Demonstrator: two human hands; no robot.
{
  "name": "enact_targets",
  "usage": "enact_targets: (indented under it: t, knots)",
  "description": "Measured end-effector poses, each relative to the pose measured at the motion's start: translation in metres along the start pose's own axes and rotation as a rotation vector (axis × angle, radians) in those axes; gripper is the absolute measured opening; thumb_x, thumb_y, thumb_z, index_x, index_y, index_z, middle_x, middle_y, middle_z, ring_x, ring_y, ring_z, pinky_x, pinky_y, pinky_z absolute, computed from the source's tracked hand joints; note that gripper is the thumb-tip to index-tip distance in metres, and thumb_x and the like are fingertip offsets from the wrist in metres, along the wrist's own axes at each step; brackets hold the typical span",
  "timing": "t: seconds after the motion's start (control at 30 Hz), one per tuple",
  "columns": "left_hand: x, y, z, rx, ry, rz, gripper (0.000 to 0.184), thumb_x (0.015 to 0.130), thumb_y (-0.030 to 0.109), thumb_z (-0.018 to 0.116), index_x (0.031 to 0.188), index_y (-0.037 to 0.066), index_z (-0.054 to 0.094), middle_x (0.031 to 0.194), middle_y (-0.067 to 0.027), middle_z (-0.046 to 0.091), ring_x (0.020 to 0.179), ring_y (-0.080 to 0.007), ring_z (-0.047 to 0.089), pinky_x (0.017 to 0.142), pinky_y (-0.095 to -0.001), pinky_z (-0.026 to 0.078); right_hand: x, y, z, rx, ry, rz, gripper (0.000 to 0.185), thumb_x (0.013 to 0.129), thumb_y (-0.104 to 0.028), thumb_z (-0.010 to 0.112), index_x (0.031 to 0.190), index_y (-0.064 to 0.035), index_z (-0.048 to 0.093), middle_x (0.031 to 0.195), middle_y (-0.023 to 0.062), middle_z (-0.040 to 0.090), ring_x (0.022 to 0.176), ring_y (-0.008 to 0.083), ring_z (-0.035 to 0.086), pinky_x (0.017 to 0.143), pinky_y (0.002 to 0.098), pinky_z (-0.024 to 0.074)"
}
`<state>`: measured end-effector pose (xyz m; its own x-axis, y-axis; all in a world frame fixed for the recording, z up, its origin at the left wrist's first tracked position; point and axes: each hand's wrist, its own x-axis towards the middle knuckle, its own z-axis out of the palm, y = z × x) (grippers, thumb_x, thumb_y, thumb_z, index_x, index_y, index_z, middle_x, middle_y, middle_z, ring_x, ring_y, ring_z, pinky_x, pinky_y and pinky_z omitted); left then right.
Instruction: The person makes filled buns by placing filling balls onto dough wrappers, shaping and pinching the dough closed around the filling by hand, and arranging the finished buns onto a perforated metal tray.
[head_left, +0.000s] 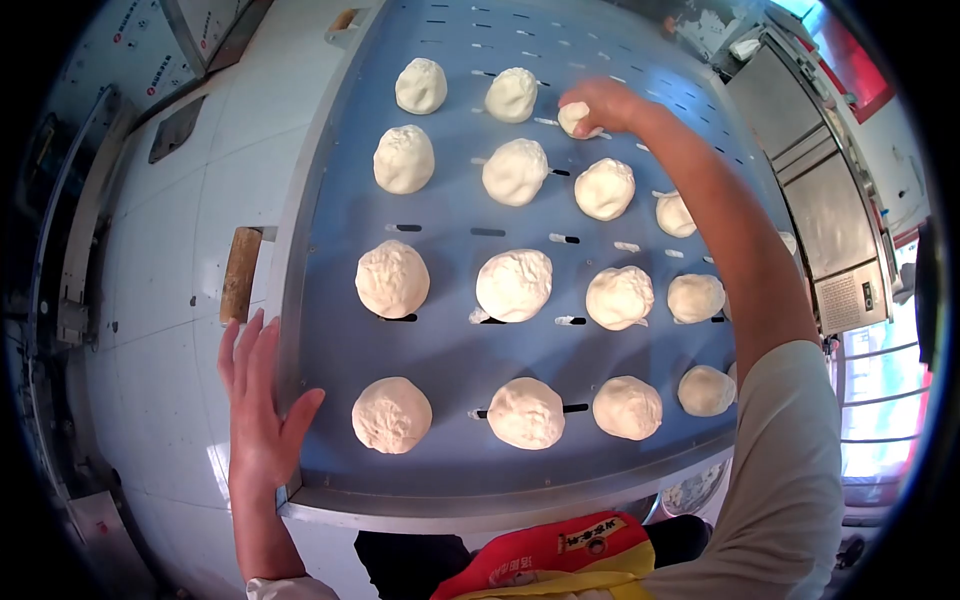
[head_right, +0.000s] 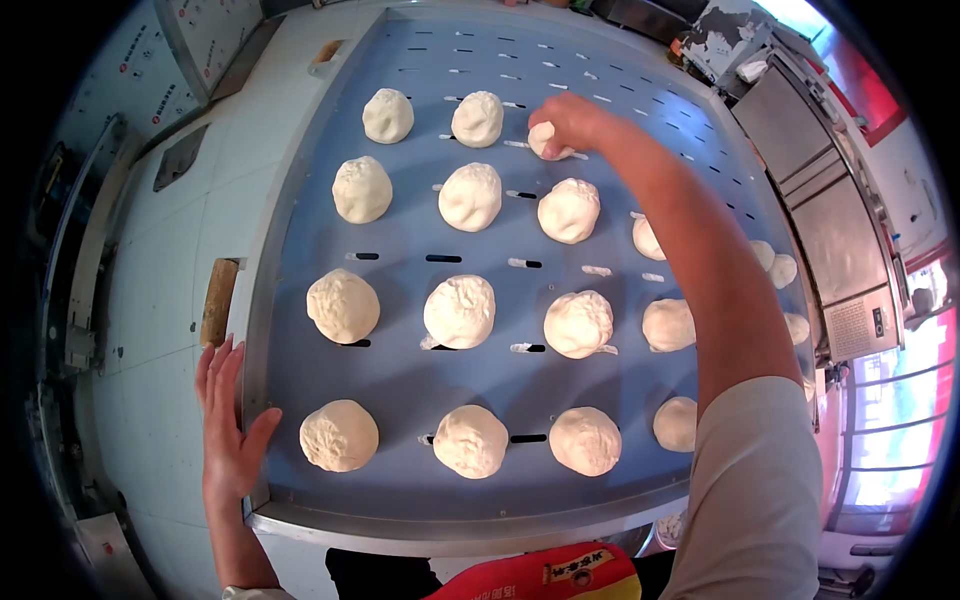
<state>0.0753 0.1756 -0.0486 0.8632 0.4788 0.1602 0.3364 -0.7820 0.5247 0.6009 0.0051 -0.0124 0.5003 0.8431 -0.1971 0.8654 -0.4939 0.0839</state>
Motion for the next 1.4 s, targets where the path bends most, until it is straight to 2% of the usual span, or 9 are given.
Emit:
enact_targets:
  t: [0.3, 0.4, 0.53, 0.6, 0.8, 1.1, 1.27, 1.3, 1.4]
  knots:
    - [0.001, 0.001, -0.002, -0.004, -0.007, -0.001, 0.069, 0.079, 0.019, 0.069, 0.139, 0.005, 0.039, 0.143, -0.018, 0.039, 0.138, -0.0388, 0.021, 0.111, -0.0514, 0.022, -0.003, 0.002, 0.002, -0.069, -0.035, -0.016, 0.058, 0.069, -0.02, 0.08, 0.124, -0.0185, 0.059, 0.124, 0.0121, 0.058, 0.114, 0.0318, 0.054, 0.091, 0.0403, 0.0474]
    - [0.0, -0.002, -0.001, -0.005, 0.007, 0.031, 0.068, 0.08, 0.019, 0.068, 0.139, 0.004, 0.038, 0.143, -0.0187, 0.038, 0.138, -0.0399, 0.021, 0.11, -0.052, 0.022, -0.026, -0.044, -0.037, 0.189, -0.046, 0.324, 0.06, 0.071, -0.027, 0.079, 0.125, -0.0143, 0.056, 0.118, 0.0105, 0.059, 0.097, 0.03, 0.061, 0.068, 0.0418, 0.0542]
    - [0.0, -0.003, 0.0, 0.012, 0.006, 0.047, 0.068, 0.08, 0.019, 0.067, 0.139, 0.004, 0.038, 0.143, -0.019, 0.038, 0.138, -0.0411, 0.02, 0.11, -0.0526, 0.022, -0.007, -0.048, -0.047, 0.137, -0.108, 0.461, 0.066, 0.07, -0.032, 0.078, 0.129, -0.0162, 0.053, 0.117, 0.0117, 0.059, 0.078, 0.0284, 0.064, 0.054, 0.0384, 0.0547]
    - [0.0, -0.003, 0.0, 0.036, 0.0, 0.047, 0.068, 0.08, 0.019, 0.067, 0.139, 0.004, 0.038, 0.143, -0.0191, 0.038, 0.138, -0.0412, 0.02, 0.11, -0.0526, 0.022, 0.012, -0.029, -0.032, 0.142, -0.273, 0.476, 0.066, 0.072, -0.029, 0.078, 0.131, -0.0167, 0.051, 0.113, 0.0126, 0.06, 0.069, 0.0271, 0.064, 0.053, 0.036, 0.0548]
    - [0.001, 0.001, -0.001, 0.023, -0.001, 0.016, 0.067, 0.081, 0.021, 0.067, 0.139, 0.004, 0.038, 0.143, -0.0185, 0.038, 0.138, -0.04, 0.02, 0.11, -0.0526, 0.022, -0.003, -0.012, -0.012, 0.267, -0.106, 0.325, 0.058, 0.074, -0.021, 0.078, 0.127, -0.0215, 0.055, 0.107, 0.0126, 0.062, 0.064, 0.0254, 0.064, 0.055, 0.0363, 0.0548]
    - [0.0, 0.001, -0.001, 0.034, -0.018, 0.003, 0.066, 0.081, 0.017, 0.067, 0.139, 0.004, 0.038, 0.143, -0.0171, 0.037, 0.138, -0.0391, 0.021, 0.111, -0.0514, 0.023, 0.002, -0.007, -0.008, 0.266, -0.172, 0.318, 0.048, 0.074, -0.029, 0.076, 0.119, -0.0227, 0.062, 0.105, 0.0086, 0.064, 0.069, 0.0212, 0.062, 0.054, 0.0352, 0.0534]
    - [-0.003, 0.0, -0.001, 0.06, 0.009, 0.08, 0.065, 0.08, 0.009, 0.066, 0.139, 0.004, 0.037, 0.141, -0.0177, 0.038, 0.136, -0.0406, 0.022, 0.11, -0.0512, 0.024, -0.032, -0.044, -0.073, 0.207, 0.157, 0.35, 0.078, 0.079, -0.052, 0.067, 0.144, -0.0285, 0.032, 0.118, 0.0119, 0.061, 0.074, 0.0272, 0.065, 0.067, 0.0303, 0.0537]
    - [-0.003, -0.001, 0.002, 0.064, 0.026, 0.091, 0.067, 0.079, 0.006, 0.067, 0.138, 0.005, 0.037, 0.139, -0.0182, 0.039, 0.135, -0.042, 0.023, 0.109, -0.0517, 0.025, -0.048, -0.06, -0.104, 0.14, 0.16, 0.322, 0.073, 0.082, -0.05, 0.065, 0.143, -0.0238, 0.036, 0.117, 0.01, 0.061, 0.073, 0.0236, 0.064, 0.067, 0.0273, 0.052]
    - [-0.002, 0.003, 0.003, 0.068, 0.034, 0.08, 0.069, 0.078, 0.004, 0.068, 0.139, 0.006, 0.036, 0.138, -0.0176, 0.041, 0.134, -0.0425, 0.024, 0.108, -0.0504, 0.027, -0.095, -0.049, -0.158, -0.004, 0.593, 0.085, 0.083, 0.076, -0.054, 0.07, 0.139, -0.0118, 0.037, 0.12, 0.0289, 0.056, 0.11, 0.0422, 0.056, 0.093, 0.0446, 0.0448]
